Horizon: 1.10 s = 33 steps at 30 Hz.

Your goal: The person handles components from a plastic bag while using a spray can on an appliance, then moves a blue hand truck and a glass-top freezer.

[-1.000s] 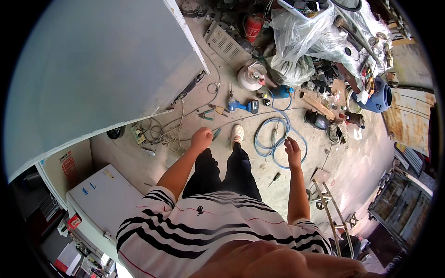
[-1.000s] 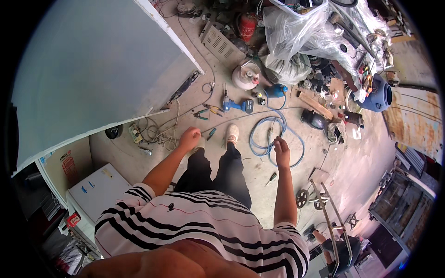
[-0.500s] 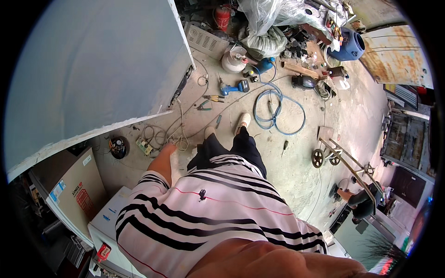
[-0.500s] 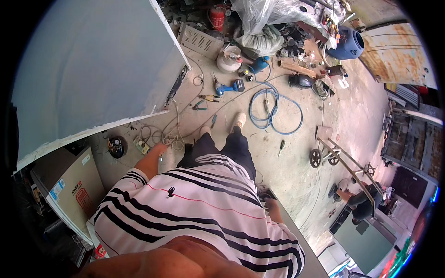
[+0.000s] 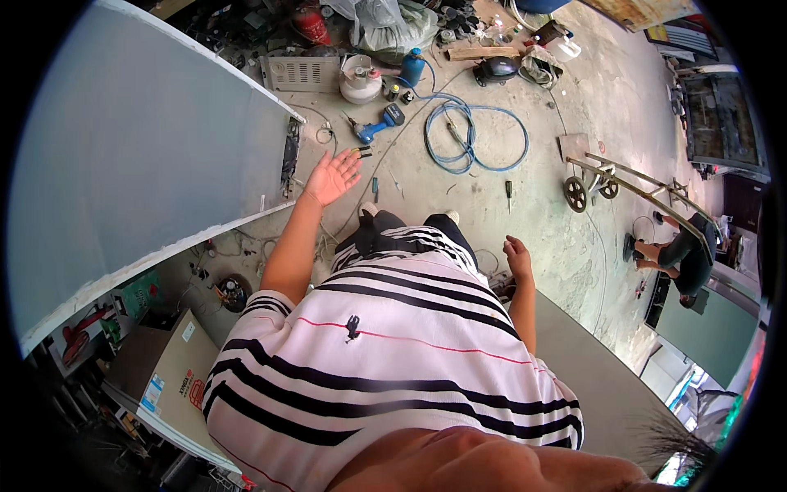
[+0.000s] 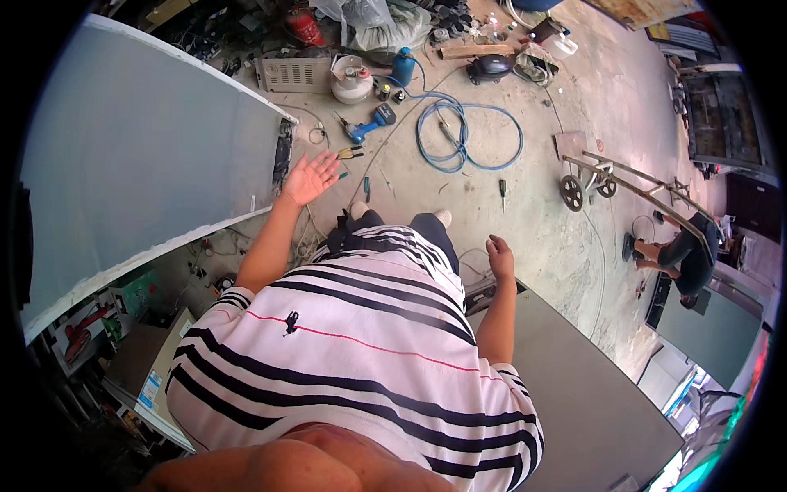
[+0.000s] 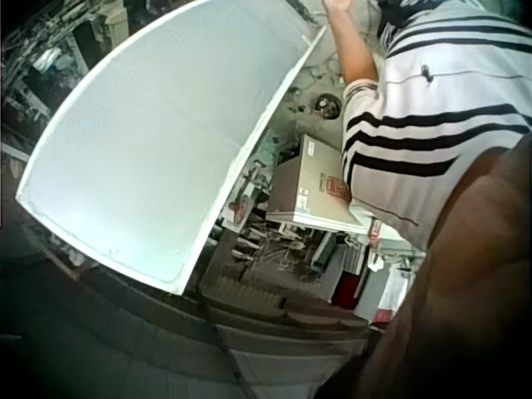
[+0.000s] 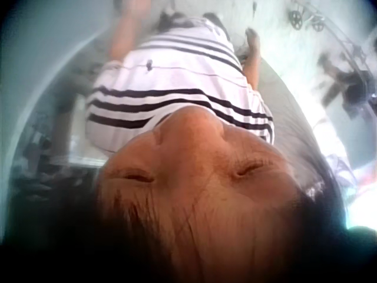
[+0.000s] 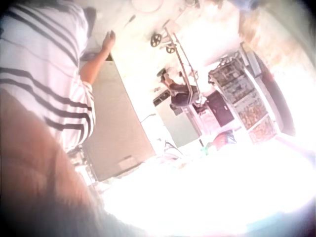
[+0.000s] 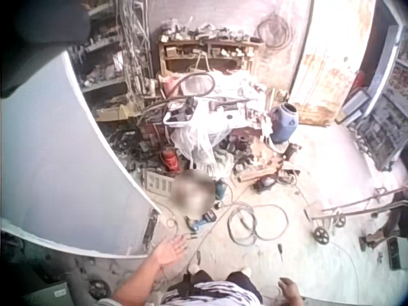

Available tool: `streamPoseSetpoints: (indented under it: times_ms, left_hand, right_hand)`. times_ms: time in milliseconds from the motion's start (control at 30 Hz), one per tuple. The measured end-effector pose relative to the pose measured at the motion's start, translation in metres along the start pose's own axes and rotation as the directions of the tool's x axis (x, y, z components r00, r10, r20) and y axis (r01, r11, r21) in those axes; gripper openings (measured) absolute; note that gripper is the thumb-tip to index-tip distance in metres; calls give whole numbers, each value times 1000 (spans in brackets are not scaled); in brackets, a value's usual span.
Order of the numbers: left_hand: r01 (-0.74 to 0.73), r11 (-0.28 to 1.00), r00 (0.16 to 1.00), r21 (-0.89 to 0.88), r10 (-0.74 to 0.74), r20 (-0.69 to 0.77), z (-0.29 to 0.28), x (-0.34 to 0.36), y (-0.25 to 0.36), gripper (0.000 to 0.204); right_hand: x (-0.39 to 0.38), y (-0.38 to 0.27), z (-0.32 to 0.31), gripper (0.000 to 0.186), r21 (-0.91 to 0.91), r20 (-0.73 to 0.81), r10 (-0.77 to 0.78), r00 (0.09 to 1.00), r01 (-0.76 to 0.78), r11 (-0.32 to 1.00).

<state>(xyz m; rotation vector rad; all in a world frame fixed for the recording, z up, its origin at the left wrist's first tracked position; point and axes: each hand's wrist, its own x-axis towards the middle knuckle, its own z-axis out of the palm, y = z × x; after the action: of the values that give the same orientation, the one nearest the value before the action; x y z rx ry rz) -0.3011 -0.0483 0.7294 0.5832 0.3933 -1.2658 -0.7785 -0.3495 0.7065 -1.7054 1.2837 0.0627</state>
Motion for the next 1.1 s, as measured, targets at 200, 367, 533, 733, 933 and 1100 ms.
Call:
streamPoseSetpoints:
  times_ms: [200,367,533,733,933,1100]
  left_hand:
    - [158,983,985,92,-163,51,98,62,-79,57]
    - [150,905,862,398,77,-501,14,136,-140,34]
    - [351,804,555,480,234,-798,-31,129,-156,9]
    - [422,635,681,648,249,-688,20,158,-145,20]
    - [458,-134,887,879,128,-443,127,276,-190,20]
    - [322,-174,930,931,-129,-345,217,346,-272,22]
  right_hand:
    - [-36,105,-38,37,217,-104,167,980,-142,966]
    - [-125,235,-34,26,416,10,686,727,-627,658]
    - [-186,283,-34,15,701,99,850,517,-643,309]
    - [-148,241,-32,25,744,-90,795,600,-491,454]
    - [-114,220,-21,19,605,-357,704,614,-422,675]
    - [-133,262,9,8,741,-488,818,306,-350,573]
